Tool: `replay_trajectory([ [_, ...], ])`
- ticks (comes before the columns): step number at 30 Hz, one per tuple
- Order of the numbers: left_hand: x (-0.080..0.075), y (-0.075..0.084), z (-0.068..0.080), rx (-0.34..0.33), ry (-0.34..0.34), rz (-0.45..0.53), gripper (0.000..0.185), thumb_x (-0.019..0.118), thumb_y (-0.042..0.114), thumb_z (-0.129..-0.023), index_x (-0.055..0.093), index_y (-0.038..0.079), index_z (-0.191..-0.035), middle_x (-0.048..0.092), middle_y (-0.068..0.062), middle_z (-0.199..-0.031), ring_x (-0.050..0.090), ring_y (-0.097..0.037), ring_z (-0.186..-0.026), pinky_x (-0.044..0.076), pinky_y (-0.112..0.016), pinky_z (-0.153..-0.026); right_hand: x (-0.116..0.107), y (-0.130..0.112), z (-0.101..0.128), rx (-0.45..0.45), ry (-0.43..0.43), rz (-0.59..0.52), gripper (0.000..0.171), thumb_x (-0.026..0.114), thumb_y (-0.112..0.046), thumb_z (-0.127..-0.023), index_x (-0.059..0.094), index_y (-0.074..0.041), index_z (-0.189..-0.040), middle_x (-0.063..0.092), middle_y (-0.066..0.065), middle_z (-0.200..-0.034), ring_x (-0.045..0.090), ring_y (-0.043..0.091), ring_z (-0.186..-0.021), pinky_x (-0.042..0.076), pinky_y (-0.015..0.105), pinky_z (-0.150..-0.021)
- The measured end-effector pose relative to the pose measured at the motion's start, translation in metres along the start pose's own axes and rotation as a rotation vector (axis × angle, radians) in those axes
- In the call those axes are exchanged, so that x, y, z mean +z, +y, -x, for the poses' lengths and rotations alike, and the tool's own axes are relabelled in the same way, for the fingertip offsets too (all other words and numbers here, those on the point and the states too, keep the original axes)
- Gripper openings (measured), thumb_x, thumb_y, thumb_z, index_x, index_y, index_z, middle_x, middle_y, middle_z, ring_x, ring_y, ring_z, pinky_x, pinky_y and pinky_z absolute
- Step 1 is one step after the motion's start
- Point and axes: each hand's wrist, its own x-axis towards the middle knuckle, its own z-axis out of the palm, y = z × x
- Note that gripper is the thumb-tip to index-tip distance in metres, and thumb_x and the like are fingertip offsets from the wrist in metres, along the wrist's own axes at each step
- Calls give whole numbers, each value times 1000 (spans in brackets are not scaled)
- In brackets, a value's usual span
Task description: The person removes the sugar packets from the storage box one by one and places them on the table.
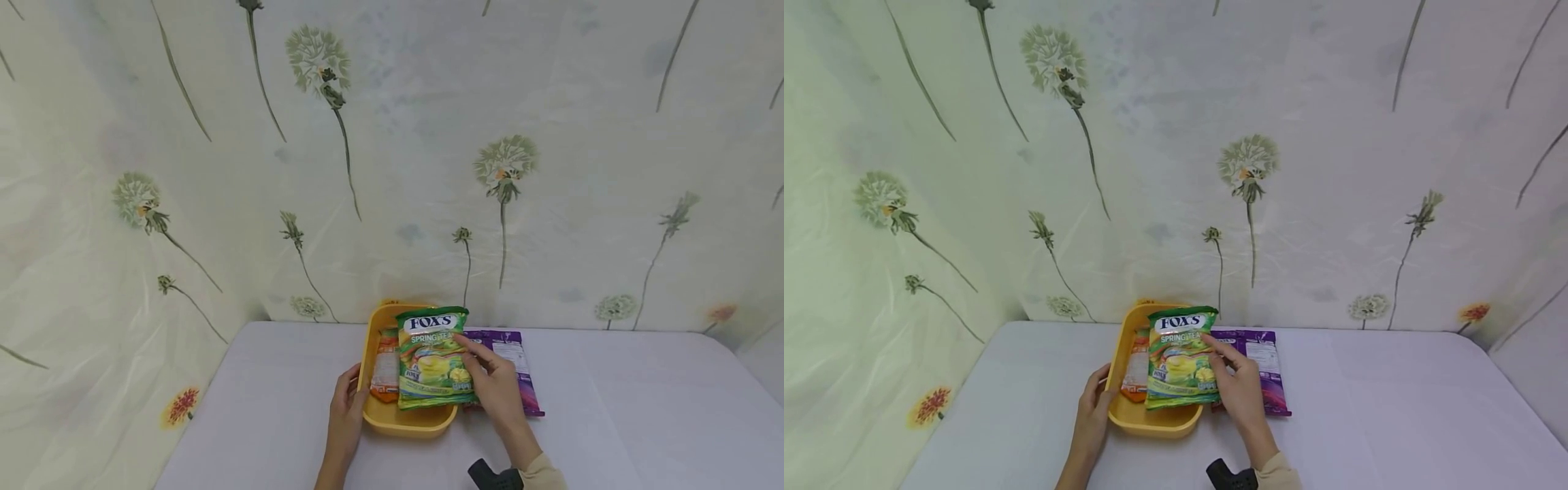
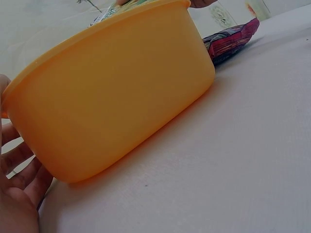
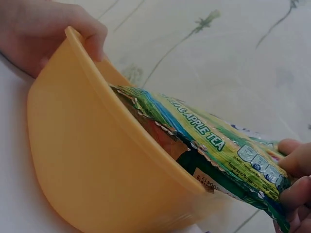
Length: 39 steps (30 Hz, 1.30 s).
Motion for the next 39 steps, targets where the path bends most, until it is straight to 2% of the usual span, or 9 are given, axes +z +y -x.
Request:
replay_trajectory([
  [2,-1,9,3,-8,-5,6,42,50,9,-95,45,9,-136,50,-14,-134,53,-28,-121,47,-28,-98,-1,0,0,4,-7,-3,31,53,-27,-96,61,-36,-124,58,-2,-131,51,17,-107,50,15,-78],
  [6,-1,10,3,-19,-5,5,41,50,9,-95,45,9,-136,50,-14,-134,53,-28,-121,47,-30,-99,-4,0,-1,11,-22,4,31,53,-28,-96,60,-37,-125,54,-5,-136,50,14,-112,46,10,-85],
  [9,1,-3,-1,-6,4,-3,41,51,13,-95,45,13,-136,51,-11,-134,53,-24,-121,47,-28,-99,-4,0,-1,15,-28,10,32,52,-28,-96,59,-37,-126,52,-5,-138,50,15,-114,45,10,-86],
  [24,2,-5,-2,6,12,-22,42,50,10,-94,46,13,-135,51,-10,-134,54,-24,-120,48,-28,-98,-8,-4,-3,0,-33,-1,32,53,-28,-96,60,-32,-127,53,-5,-138,48,13,-121,42,7,-87],
  [31,1,-3,-1,-10,6,-13,41,51,12,-94,46,16,-135,51,-9,-134,53,-23,-121,47,-26,-99,-18,-4,-4,1,22,48,33,51,-31,-96,59,-32,-128,54,-2,-136,49,14,-116,45,10,-83],
  [39,1,-3,-1,-4,0,11,43,49,12,-96,43,12,-138,48,-12,-137,52,-25,-122,47,-28,-99,-25,-7,-4,-1,52,43,32,53,-28,-96,61,-28,-127,56,0,-133,53,11,-106,49,13,-79],
])
